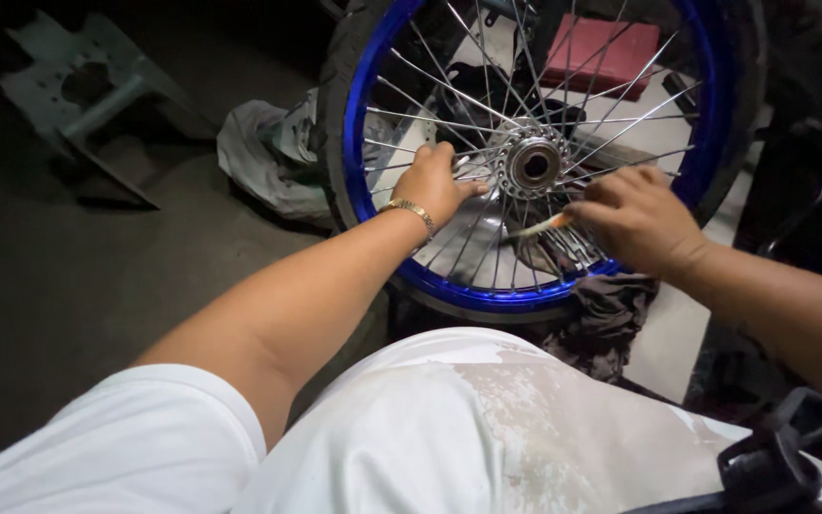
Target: The person wipes the hub and spokes of a blue bicycle wheel with a cloth, then uses a toothbrush to scrub the hub area. The wheel remains mounted on the bicycle during the cleaning.
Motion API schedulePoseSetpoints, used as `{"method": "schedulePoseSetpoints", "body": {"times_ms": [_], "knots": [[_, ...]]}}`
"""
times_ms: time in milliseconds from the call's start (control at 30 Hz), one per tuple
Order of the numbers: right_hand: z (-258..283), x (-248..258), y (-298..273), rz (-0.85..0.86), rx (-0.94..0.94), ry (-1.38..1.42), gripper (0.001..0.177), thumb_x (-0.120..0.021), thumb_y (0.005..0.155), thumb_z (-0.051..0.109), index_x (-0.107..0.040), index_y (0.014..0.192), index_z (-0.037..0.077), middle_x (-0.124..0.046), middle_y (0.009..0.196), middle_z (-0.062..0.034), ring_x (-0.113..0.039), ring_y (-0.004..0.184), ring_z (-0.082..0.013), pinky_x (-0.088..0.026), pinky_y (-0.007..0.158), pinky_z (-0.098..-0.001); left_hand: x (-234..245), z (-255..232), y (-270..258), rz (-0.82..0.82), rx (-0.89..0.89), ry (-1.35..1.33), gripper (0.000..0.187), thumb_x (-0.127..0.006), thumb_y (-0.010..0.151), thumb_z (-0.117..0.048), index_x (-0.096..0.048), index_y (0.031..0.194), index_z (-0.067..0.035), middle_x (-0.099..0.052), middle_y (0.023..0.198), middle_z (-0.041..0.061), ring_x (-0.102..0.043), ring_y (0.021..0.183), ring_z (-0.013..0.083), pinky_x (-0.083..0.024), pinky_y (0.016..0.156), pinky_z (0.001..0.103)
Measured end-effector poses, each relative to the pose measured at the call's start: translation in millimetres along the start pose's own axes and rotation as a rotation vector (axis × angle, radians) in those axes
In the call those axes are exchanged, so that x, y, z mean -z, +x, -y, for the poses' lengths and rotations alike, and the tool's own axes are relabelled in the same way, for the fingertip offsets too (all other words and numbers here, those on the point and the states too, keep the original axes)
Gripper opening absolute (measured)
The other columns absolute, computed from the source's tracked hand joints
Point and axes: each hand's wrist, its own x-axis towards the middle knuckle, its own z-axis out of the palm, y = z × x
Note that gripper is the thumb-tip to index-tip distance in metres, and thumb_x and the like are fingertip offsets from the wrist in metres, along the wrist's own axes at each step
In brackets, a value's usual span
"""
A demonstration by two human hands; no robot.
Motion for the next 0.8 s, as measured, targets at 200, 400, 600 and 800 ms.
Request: {"method": "schedulePoseSetpoints", "body": {"times_ms": [200,400,600,800], "knots": [[27,-11,12,0.140,0.048,-0.084,0.030,-0.070,0.079,0.018,-0.073,0.108,0.025,-0.064,0.102,-0.0003,-0.060,0.106,-0.0218,-0.040,0.099,-0.0440,6,-1,-1,0.020,-0.049,0.026,0.069,-0.084,0.075,-0.054,-0.056,0.117,-0.006,-0.059,0.117,0.019,-0.068,0.100,0.0388,-0.057,0.085,0.046],[42,-14,31,0.152,0.050,-0.086,0.030,-0.071,0.077,0.017,-0.073,0.106,0.026,-0.063,0.105,0.0002,-0.059,0.108,-0.0204,-0.039,0.098,-0.0426,10,2,-2,0.079,-0.053,-0.011,0.066,-0.082,0.078,-0.049,-0.054,0.118,-0.006,-0.058,0.120,0.019,-0.069,0.101,0.0388,-0.058,0.083,0.046],[55,-17,53,0.170,0.069,-0.104,0.031,-0.073,0.076,0.020,-0.074,0.106,0.026,-0.063,0.104,0.0003,-0.060,0.109,-0.0200,-0.040,0.100,-0.0417,13,3,-3,0.100,-0.092,-0.010,0.062,-0.083,0.079,-0.042,-0.051,0.119,-0.006,-0.056,0.123,0.020,-0.068,0.104,0.0408,-0.057,0.085,0.048],[50,-15,61,0.093,0.064,-0.160,0.029,-0.072,0.080,0.019,-0.075,0.108,0.026,-0.065,0.106,0.0021,-0.060,0.111,-0.0189,-0.039,0.100,-0.0428,13,4,0,0.141,-0.076,0.009,0.064,-0.084,0.079,-0.041,-0.049,0.120,-0.006,-0.055,0.125,0.020,-0.068,0.106,0.0407,-0.058,0.086,0.048]]}}
